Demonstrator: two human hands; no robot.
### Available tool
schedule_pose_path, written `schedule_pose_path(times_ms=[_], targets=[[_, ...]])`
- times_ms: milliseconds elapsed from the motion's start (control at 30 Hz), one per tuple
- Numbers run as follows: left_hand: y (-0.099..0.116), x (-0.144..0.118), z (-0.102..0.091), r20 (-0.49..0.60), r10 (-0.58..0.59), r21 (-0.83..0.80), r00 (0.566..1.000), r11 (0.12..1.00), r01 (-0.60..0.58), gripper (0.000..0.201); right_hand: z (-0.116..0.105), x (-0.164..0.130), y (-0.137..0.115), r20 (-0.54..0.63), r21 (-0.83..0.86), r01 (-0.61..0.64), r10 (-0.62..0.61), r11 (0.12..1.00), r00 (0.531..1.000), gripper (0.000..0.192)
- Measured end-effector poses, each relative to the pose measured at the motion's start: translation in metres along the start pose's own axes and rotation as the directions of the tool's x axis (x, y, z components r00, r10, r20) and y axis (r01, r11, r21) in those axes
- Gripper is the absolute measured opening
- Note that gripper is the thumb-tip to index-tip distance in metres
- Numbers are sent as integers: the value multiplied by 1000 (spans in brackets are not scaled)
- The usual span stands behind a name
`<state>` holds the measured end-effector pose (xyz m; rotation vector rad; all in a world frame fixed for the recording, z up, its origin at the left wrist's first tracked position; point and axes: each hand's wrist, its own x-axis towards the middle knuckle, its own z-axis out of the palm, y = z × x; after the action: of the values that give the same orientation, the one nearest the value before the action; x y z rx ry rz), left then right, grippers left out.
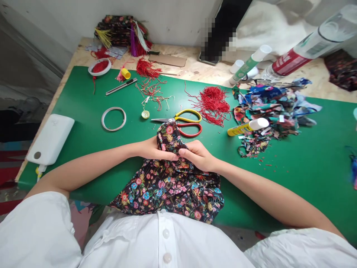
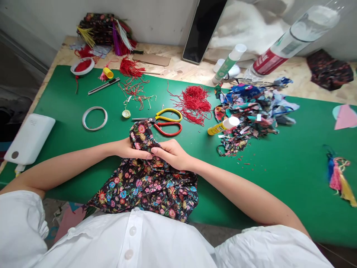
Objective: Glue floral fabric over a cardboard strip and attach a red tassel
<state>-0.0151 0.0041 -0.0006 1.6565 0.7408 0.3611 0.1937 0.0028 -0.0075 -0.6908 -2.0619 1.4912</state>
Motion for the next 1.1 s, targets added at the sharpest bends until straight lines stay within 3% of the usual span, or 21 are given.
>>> schedule_pose_path(times_ms=[167,600,1100], targets=[[0,0,1,1,-16,-61,1000,998,16,33,-1,0,1,-5,1,6,-6,1000,1000,58],[-4,2,3,-79,-5,-126,997,992,-5,37,-2,-1,2,-4,189,-94,97,977,995,60],[1,0,2,-29,-48,56,998,997,50,34,-4,-1,3,26,227,-84,80,970,996,56]])
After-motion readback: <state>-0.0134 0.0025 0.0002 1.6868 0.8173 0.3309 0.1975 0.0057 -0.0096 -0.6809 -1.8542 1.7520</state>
